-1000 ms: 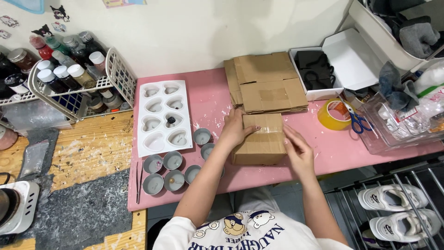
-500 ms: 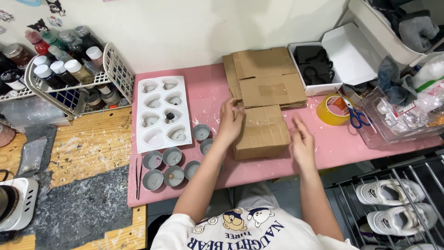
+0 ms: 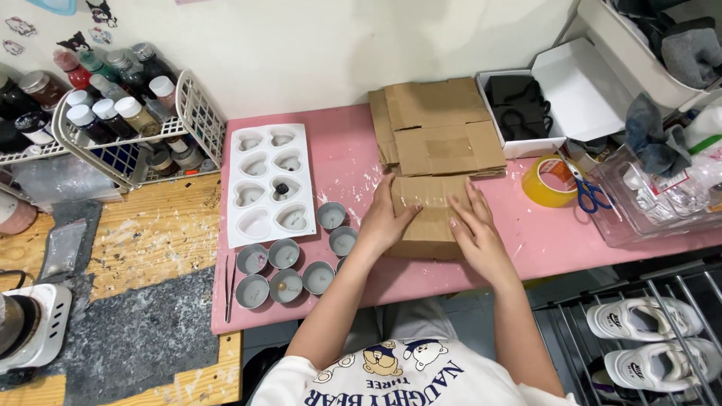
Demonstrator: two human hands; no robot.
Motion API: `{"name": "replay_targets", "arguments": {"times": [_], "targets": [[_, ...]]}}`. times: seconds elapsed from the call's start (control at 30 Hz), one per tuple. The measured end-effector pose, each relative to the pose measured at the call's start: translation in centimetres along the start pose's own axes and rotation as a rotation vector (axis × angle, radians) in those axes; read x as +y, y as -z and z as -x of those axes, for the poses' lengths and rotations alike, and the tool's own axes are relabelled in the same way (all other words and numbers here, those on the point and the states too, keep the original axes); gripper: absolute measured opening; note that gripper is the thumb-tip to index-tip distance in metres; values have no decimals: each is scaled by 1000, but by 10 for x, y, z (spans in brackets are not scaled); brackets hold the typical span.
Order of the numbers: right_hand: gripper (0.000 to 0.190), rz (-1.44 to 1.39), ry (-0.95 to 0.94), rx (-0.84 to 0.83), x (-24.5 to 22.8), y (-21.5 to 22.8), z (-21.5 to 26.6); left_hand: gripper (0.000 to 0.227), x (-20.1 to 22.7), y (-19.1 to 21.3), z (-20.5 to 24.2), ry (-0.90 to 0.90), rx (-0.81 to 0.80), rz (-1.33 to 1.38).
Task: The person arranges metal candle molds on the worktable, folds and assembles cardboard boxes, places a black item into an assembled box, and handles a white silicone mold tray with small dark pieces in its cavities.
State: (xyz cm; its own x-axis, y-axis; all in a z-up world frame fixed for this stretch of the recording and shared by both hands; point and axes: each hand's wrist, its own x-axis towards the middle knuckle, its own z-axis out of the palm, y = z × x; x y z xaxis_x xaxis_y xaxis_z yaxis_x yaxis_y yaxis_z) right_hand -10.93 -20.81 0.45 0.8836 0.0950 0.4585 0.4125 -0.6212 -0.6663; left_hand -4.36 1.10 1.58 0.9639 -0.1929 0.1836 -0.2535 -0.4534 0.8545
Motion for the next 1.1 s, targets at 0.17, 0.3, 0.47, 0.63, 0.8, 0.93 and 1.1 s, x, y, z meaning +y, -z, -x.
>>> {"name": "replay_targets", "arguments": {"times": [0.17,0.3,0.47,0.63,0.8,0.93,1.1], "targets": [[29,203,71,43,-20,5,-3,89,13,1,-10,101,-33,-143],[30,411,114,-40,-48,13,-20,91,16,-5,-17,135,-20,-178],[38,452,225,-109,-62,-5,-33,79,-5,-17,-22,119,8,-179],[31,428,132,-164,-56,-4,-40,58,-8,-19,-19,151,16,-204],[26,402,167,-145,-52,-6,-42,52,-20,-28,-24,109,63,-178],[30,321,233,-148,-62,-20,-46,52,-16,-28,-21,119,64,-190],[17,366,29,-159,-44,-3,-46,57,-5,-18,-18,157,45,-207]]}}
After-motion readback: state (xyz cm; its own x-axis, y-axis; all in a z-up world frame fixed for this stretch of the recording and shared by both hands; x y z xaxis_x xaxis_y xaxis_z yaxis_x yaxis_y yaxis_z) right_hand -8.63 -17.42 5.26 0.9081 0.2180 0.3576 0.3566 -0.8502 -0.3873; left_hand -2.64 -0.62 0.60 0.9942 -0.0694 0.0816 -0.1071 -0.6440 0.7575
